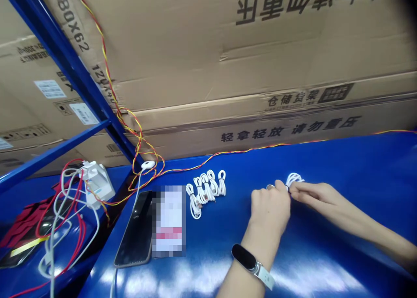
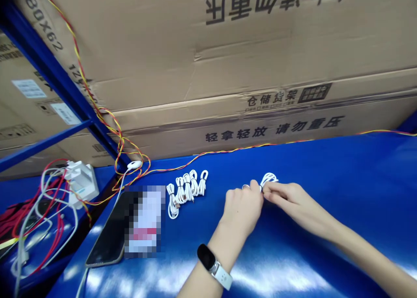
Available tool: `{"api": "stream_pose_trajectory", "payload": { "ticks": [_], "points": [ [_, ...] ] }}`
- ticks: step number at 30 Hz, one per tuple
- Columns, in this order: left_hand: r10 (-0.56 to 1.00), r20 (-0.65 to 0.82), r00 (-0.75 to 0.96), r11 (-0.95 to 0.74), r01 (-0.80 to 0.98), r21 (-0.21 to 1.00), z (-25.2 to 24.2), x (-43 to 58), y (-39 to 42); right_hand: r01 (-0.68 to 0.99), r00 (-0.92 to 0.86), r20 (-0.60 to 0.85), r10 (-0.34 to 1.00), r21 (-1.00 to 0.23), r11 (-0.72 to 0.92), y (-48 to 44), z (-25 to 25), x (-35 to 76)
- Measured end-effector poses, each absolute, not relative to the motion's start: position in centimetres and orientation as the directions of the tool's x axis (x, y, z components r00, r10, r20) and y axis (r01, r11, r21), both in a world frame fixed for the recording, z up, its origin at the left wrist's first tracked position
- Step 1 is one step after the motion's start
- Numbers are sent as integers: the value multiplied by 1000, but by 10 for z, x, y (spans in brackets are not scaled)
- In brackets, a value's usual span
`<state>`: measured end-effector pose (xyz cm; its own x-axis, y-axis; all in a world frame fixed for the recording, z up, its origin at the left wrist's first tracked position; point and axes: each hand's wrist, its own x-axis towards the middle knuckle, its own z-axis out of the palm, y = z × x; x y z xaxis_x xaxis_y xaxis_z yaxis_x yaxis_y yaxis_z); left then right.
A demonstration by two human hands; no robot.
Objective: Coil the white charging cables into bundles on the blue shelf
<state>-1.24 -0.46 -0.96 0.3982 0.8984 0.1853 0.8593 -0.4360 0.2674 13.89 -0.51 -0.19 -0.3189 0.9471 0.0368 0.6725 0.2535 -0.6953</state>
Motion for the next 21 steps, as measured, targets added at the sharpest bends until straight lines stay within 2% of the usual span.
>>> {"api": "stream_pose_trajectory", "payload": {
  "ticks": [8, 12, 17, 19, 21],
  "points": [
    [902, 208, 378, -423, 871, 252, -8, -14, -5, 656, -298, 136, 945, -690, 306, -9, -7, 135],
    [914, 167, 371, -404, 871, 279, -7, -14, -4, 723, -320, 269, 908, -550, 418, -7, -12, 138],
    [918, 112, 381, -397, 864, 309, -4, -16, -6, 727, -459, 467, 756, -293, 622, -1, -11, 147],
    [922, 107, 373, -387, 864, 323, -3, -16, -7, 707, -485, 491, 724, -267, 655, 1, -7, 149],
    [920, 98, 379, -389, 856, 341, -2, -17, -7, 667, -484, 498, 719, -322, 672, 2, -3, 150]
  ]
}}
